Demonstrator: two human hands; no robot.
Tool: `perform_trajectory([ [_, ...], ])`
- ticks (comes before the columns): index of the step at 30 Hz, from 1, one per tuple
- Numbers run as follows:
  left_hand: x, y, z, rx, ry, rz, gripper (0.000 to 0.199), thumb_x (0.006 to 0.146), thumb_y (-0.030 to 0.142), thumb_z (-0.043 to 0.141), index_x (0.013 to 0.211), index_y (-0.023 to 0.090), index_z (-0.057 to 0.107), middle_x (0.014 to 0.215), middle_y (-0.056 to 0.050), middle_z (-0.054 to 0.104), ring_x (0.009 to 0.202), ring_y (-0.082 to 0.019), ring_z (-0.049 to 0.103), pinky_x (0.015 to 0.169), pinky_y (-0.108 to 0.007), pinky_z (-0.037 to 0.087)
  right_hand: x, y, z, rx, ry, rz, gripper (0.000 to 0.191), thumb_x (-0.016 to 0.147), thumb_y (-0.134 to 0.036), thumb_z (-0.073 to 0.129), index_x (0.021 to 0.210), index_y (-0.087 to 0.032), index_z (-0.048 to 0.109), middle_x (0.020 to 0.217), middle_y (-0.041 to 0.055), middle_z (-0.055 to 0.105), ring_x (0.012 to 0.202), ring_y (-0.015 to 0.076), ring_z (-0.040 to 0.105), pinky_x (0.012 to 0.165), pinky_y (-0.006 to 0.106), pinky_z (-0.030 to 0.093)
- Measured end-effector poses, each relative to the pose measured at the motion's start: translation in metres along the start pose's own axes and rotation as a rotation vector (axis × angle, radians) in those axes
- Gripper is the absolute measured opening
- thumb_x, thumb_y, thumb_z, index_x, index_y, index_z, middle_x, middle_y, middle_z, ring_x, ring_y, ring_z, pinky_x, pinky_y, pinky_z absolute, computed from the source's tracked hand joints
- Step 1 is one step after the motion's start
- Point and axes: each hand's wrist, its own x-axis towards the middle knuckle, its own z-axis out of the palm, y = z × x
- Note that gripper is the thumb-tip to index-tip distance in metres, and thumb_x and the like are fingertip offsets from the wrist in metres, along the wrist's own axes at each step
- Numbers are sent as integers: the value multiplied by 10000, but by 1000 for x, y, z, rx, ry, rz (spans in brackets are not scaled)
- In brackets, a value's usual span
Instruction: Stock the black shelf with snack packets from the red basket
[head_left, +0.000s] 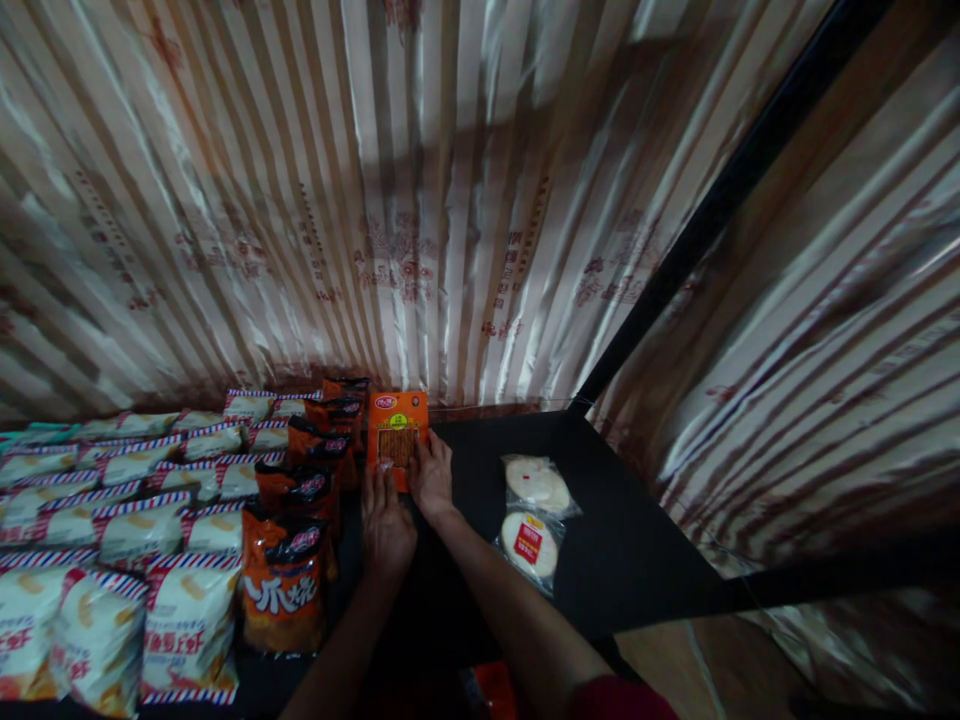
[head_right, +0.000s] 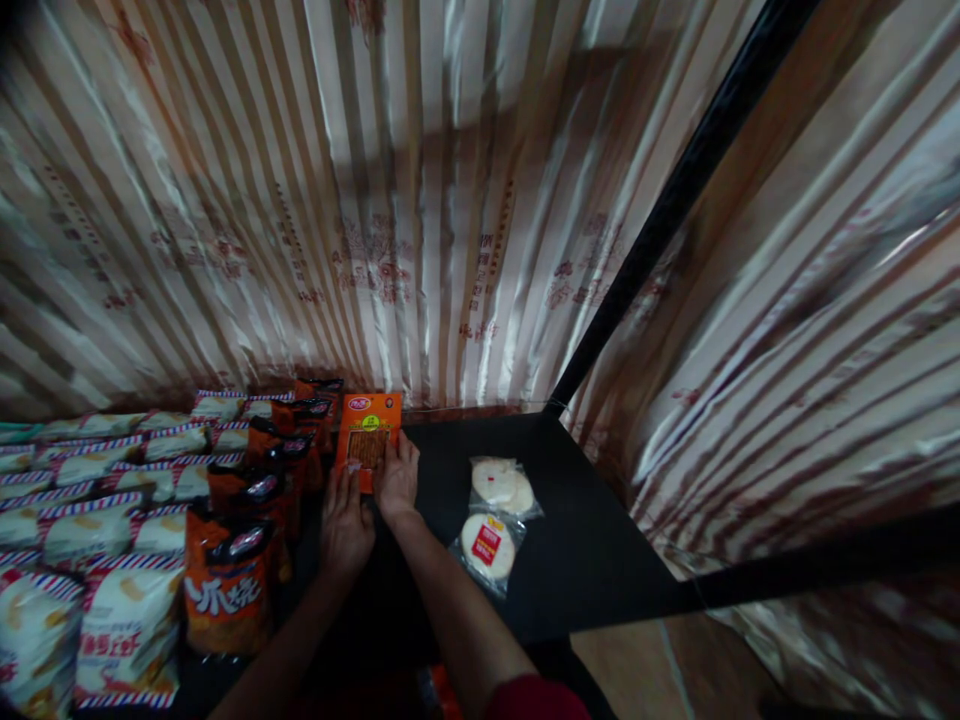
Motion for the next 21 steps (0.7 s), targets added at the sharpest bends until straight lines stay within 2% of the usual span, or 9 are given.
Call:
perform_trajectory([
  [5,-1,2,-1,22,-35,77,559,740,53,392,1298,66,423,1406,-156,378,1370,-265,157,1107,-512,187,2,3,3,91,-4,2,475,732,-56,441,1188,-114,560,1354,146,413,1224,257,357,1011,406,366],
  [10,-3,-1,5,19,-21,93,536,755,63,384,1289,73,434,1376,-153,423,1364,-255,179,1102,-506,218,6,8,10,176,-8,8,518,707,-44,443,1205,-139,549,1344,128,437,1251,251,357,1034,413,353],
  [13,-4,-4,9,27,-17,103,508,769,74,385,1273,62,449,1352,-169,449,1357,-258,205,1098,-500,235,9,10,10,147,-43,5,498,716,-48,452,1203,-94,548,1343,152,444,1265,249,354,1046,397,339],
  [16,-4,-5,10,41,-4,119,489,781,71,373,1262,44,456,1351,-188,444,1356,-257,208,1100,-491,234,8,7,4,103,-61,-9,468,747,-72,459,1207,-46,541,1344,186,446,1314,263,284,1059,415,317],
  [21,-4,2,6,-5,56,153,532,798,58,357,1327,111,386,1410,-147,376,1370,-240,156,1092,-481,256,-11,1,-14,90,-28,-39,458,785,-110,449,1235,-91,529,1374,151,431,1346,248,230,1060,451,313],
])
